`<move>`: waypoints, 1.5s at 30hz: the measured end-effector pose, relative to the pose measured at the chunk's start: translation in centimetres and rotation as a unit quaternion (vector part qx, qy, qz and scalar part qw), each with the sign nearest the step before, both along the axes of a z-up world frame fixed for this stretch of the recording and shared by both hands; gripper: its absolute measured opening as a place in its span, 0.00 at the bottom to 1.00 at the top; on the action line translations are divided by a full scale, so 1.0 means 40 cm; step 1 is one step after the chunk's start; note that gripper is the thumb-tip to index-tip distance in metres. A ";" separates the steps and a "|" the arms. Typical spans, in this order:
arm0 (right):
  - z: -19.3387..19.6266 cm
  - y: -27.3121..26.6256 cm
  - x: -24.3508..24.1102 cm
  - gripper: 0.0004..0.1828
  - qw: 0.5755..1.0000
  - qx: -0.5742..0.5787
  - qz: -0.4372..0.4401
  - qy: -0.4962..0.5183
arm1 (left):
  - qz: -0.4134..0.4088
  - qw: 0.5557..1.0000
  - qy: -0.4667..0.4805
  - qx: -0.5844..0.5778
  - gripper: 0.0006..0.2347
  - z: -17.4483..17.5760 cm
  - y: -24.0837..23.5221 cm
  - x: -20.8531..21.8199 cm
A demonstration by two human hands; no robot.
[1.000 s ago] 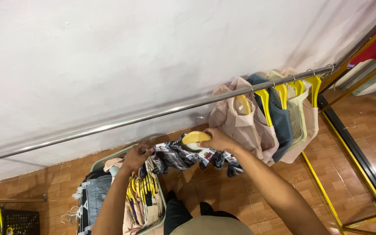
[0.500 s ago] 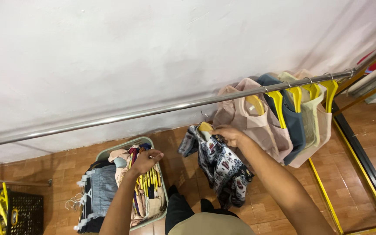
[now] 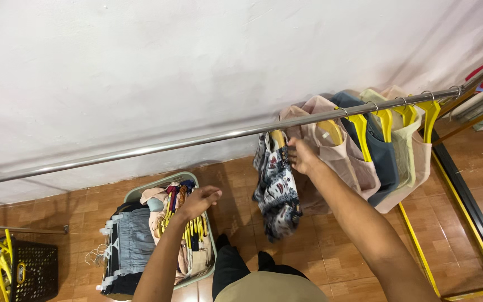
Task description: The person buttons a patterned shirt hanging on a rack, then buttons a beige shirt also on the rack. Both shirts are handled one at a time and left hanging after buttoning.
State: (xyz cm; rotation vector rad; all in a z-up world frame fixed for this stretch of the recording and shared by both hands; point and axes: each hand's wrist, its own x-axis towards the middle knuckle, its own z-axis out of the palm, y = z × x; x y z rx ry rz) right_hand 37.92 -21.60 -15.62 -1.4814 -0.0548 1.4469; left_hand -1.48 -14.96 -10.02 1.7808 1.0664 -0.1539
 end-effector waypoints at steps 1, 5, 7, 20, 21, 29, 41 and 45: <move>0.015 0.002 0.003 0.42 1.000 0.004 -0.014 0.007 | -0.003 1.000 -0.008 -0.004 0.27 0.005 -0.003 0.010; 0.076 -0.010 -0.003 0.49 0.997 0.049 -0.057 0.011 | -0.016 0.999 -0.039 -0.025 0.26 0.012 -0.011 0.047; 0.110 -0.013 -0.010 0.51 0.995 0.080 -0.050 0.015 | -0.021 0.997 -0.062 -0.032 0.25 0.015 -0.007 0.053; 0.141 -0.076 -0.013 0.53 0.990 0.110 -0.075 0.037 | 0.004 0.973 -0.191 -0.131 0.27 -0.040 -0.001 0.108; 0.138 -0.084 -0.013 0.53 0.991 0.104 -0.076 0.034 | 0.003 0.970 -0.199 -0.138 0.27 -0.042 -0.003 0.110; 0.124 -0.142 -0.002 0.46 0.998 0.049 -0.016 -0.021 | -0.008 0.977 -0.163 -0.138 0.27 -0.026 -0.010 0.147; 0.311 -0.170 0.051 0.17 0.774 0.021 0.124 -0.621 | -0.046 0.983 -0.137 -0.111 0.25 0.005 -0.036 0.189; 0.375 -0.138 0.094 0.31 0.572 0.080 0.164 -0.800 | -0.130 0.990 -0.057 0.023 0.23 0.071 -0.051 0.227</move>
